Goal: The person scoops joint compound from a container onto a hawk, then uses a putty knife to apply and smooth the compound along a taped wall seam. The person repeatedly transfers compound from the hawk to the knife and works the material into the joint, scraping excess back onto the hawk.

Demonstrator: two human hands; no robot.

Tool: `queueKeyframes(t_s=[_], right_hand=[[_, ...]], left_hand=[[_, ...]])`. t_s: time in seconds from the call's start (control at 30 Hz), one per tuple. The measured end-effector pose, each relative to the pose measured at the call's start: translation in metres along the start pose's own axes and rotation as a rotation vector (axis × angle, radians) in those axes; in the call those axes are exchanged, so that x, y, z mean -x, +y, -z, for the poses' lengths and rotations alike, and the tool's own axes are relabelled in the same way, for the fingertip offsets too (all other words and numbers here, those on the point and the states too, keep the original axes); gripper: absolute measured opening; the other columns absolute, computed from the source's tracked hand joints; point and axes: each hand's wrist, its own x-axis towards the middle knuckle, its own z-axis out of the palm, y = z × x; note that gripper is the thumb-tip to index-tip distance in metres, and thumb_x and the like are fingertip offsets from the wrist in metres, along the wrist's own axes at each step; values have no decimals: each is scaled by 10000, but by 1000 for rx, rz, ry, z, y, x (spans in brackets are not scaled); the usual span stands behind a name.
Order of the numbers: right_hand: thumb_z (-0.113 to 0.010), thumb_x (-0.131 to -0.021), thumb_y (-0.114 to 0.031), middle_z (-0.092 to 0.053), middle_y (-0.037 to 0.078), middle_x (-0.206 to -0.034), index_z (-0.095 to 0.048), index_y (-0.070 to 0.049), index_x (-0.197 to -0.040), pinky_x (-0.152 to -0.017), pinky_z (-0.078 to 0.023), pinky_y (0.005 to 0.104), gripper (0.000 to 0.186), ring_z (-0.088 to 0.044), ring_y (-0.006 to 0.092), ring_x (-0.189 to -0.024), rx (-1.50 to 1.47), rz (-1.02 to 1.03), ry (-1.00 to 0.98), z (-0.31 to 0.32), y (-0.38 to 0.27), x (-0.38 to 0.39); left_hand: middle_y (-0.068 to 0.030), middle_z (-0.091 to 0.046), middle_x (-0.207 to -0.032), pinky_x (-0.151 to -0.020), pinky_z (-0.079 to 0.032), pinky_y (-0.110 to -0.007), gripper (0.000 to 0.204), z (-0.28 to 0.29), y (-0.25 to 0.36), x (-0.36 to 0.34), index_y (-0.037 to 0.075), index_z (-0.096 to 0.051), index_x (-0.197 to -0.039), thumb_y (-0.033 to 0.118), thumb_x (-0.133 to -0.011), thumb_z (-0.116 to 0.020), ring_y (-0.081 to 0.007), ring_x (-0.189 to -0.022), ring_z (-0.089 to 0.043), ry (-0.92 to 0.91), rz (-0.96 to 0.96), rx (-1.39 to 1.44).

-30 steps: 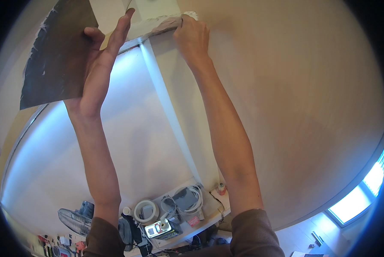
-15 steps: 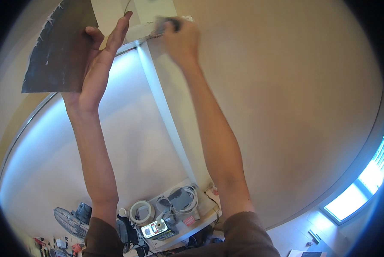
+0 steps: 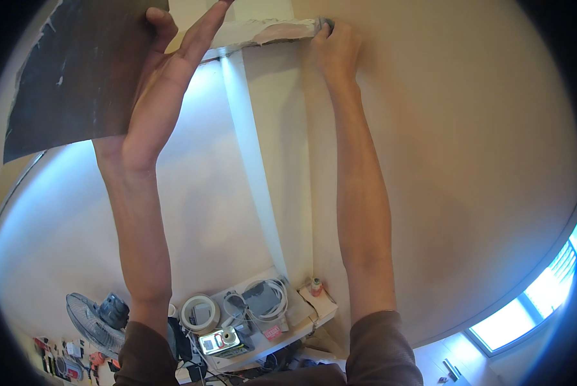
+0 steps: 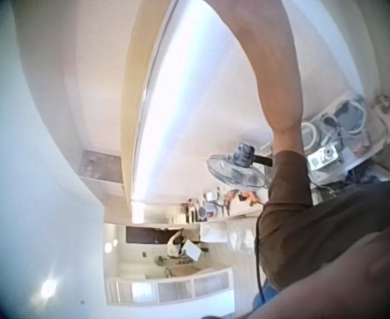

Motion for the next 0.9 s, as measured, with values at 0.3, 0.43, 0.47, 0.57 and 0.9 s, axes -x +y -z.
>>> queueKeyframes(t_s=[0.3, 0.43, 0.47, 0.57, 0.9], right_hand=[[-612, -850, -113, -687, 229, -785, -706, 21, -857, -718, -521, 504, 164, -678, 413, -786, 281, 241, 99, -35, -22, 9], [-616, -895, -163, -699, 230, -864, -710, 11, -945, -765, -518, 483, 204, -676, 418, -829, 238, 105, -54, -42, -62, 42], [-616, -898, -164, -701, 233, -880, -716, 8, -970, -769, -523, 475, 212, -677, 418, -834, 230, 77, -106, -35, -66, 45], [-590, -827, -63, -701, 244, -835, -734, 10, -1009, -728, -546, 489, 243, -691, 408, -815, -19, 140, 107, -15, -60, 41], [-579, -915, -133, -697, 246, -813, -719, 23, -924, -751, -532, 501, 210, -675, 448, -785, 46, -7, 40, -5, 3, 0]], left_hand=[[-164, -656, -1046, -1233, -215, -614, 239, -9, 10, 2, -21, -638, -1086, 171, -964, -566, -310, -1107, -614, -67, 58, 48], [-196, -634, -1097, -1242, -200, -614, 273, -5, -1, -1, -42, -637, -1090, 186, -984, -530, -380, -1218, -545, 44, -4, 86], [-294, -396, -1300, -1246, -180, -614, 247, -4, 5, -5, -76, -545, -1055, 157, -977, -567, -440, -1357, -281, 14, 147, 138], [-388, -154, -1510, -1252, -146, -616, 287, -2, 10, -13, -109, -452, -1021, 130, -968, -604, -498, -1498, -9, 7, 228, 127], [-345, -272, -1437, -1255, -132, -622, 289, -4, -5, -12, -112, -442, -1044, 115, -961, -601, -488, -1501, -9, 38, 138, 112]])
